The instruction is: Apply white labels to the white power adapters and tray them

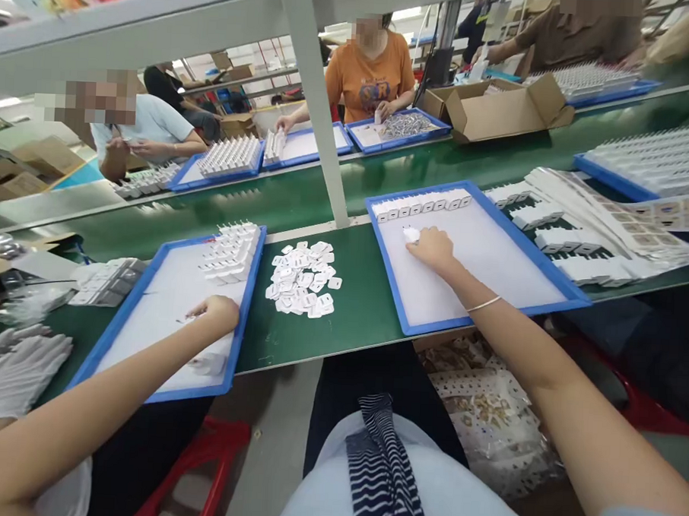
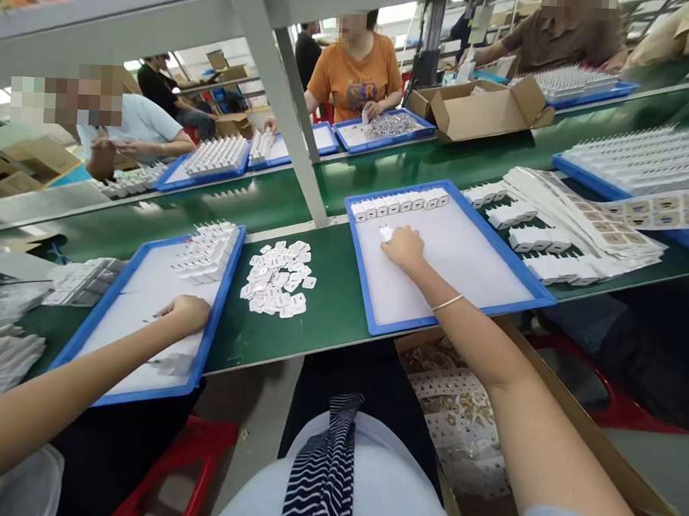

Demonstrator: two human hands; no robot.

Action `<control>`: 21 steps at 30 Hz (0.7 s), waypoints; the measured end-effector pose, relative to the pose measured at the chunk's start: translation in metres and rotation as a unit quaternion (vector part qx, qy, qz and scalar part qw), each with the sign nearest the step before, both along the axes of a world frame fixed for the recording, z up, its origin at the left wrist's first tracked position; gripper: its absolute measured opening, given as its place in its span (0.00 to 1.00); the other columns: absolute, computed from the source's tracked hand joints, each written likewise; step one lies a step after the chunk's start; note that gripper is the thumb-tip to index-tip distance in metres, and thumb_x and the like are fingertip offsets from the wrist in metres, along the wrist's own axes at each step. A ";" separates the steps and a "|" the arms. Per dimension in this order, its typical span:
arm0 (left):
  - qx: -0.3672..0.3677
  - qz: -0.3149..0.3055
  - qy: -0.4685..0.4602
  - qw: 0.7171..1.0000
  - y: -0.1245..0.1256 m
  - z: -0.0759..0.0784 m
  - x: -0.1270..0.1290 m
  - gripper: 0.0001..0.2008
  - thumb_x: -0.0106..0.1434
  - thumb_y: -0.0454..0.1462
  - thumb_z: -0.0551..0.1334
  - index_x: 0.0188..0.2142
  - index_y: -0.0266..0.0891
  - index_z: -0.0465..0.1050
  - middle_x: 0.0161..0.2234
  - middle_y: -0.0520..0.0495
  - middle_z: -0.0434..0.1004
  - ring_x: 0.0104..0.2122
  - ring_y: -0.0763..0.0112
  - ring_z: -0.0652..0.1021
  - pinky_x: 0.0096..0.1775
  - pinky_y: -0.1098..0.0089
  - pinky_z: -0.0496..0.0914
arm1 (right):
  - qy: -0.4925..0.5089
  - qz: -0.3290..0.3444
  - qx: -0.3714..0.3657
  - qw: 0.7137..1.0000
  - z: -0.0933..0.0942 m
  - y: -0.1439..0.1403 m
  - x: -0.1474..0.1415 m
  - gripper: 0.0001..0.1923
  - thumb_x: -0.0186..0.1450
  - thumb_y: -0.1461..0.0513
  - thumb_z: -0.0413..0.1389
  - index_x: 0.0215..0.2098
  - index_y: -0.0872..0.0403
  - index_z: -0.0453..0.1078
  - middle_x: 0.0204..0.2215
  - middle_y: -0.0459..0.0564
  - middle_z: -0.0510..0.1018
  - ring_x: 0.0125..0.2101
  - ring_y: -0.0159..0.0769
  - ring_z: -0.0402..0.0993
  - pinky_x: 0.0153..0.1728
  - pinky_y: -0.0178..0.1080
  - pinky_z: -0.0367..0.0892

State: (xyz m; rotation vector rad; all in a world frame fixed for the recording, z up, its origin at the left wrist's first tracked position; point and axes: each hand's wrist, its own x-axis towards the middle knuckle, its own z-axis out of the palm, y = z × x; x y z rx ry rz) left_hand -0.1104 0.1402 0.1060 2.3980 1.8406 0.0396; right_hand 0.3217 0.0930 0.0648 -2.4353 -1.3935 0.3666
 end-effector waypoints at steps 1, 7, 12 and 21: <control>-0.019 0.016 0.062 0.998 -0.001 0.012 0.002 0.17 0.67 0.42 0.65 0.50 0.32 0.73 0.47 0.43 0.77 0.46 0.58 0.79 0.48 0.54 0.77 | -0.005 -0.002 -0.003 1.000 -0.002 0.005 0.004 0.21 0.64 0.59 0.59 0.51 0.64 0.73 0.52 0.70 0.76 0.55 0.60 0.72 0.50 0.48 0.68; -0.021 -0.019 0.263 0.964 -0.034 0.093 0.007 0.08 0.63 0.32 0.65 0.36 0.23 0.74 0.43 0.35 0.81 0.45 0.40 0.81 0.46 0.43 0.74 | -0.048 -0.096 0.027 0.994 0.022 0.020 0.098 0.25 0.66 0.59 0.57 0.58 0.67 0.69 0.52 0.73 0.77 0.53 0.61 0.74 0.50 0.50 0.69; 0.151 -0.078 0.252 0.952 -0.096 0.082 -0.001 0.17 0.72 0.41 0.53 0.50 0.32 0.73 0.57 0.41 0.76 0.33 0.56 0.84 0.35 0.59 0.78 | -0.079 -0.114 0.060 0.988 0.037 0.042 0.172 0.27 0.72 0.63 0.51 0.68 0.61 0.58 0.63 0.68 0.69 0.62 0.52 0.66 0.58 0.48 0.63; 0.183 -0.021 -0.060 0.981 -0.159 -0.001 -0.002 0.22 0.69 0.53 0.53 0.49 0.45 0.76 0.53 0.49 0.80 0.38 0.61 0.85 0.26 0.70 0.77 | -0.081 -0.090 -0.062 0.991 0.007 0.084 0.180 0.20 0.71 0.55 0.58 0.57 0.55 0.69 0.55 0.56 0.74 0.51 0.45 0.75 0.51 0.53 0.73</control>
